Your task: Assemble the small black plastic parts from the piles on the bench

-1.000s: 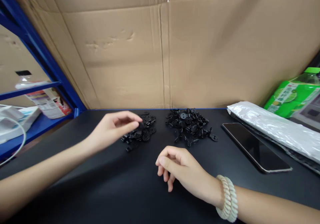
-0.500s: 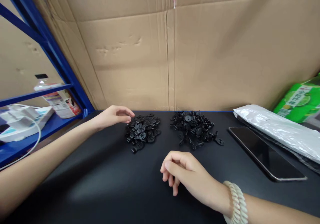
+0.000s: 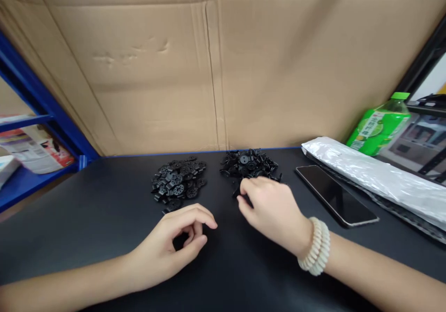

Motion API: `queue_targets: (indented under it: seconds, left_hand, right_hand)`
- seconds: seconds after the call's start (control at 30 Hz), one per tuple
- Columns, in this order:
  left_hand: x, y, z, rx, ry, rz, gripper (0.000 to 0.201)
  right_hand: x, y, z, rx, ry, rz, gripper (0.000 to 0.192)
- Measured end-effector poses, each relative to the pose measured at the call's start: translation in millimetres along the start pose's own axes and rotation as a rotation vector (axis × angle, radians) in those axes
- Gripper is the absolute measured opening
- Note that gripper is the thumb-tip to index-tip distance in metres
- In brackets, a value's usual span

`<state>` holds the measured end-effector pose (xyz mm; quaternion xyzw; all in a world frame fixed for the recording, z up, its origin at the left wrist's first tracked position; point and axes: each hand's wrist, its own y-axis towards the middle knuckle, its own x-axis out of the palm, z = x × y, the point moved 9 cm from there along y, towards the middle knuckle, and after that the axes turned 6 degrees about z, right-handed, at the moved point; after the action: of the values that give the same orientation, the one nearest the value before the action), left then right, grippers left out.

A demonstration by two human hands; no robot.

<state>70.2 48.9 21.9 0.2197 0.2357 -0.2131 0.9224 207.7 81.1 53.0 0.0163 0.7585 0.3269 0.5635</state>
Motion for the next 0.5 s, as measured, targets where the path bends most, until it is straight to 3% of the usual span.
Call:
queue_targets:
  seconds: [0.1, 0.3, 0.4, 0.5]
  left_hand:
    - [-7.5, 1.4, -5.7, -0.04, 0.007, 0.038, 0.02]
    - [-7.5, 1.5, -2.8, -0.05, -0.003, 0.033, 0.017]
    - [-9.7, 1.2, -9.3, -0.14, -0.148, 0.098, 0.019]
    - [-7.1, 0.6, -20.0, -0.251, -0.386, 0.141, 0.036]
  right_hand:
    - [-7.5, 6.4, 18.7, 0.042, -0.147, 0.079, 0.012]
    - [6.7, 8.9, 21.5, 0.022, -0.112, 0.012, 0.017]
    - [-1.3, 8.3, 17.9, 0.071, 0.132, 0.066, 0.014]
    - [-4.1, 3.0, 7.6, 0.129, 0.539, 0.068, 0.009]
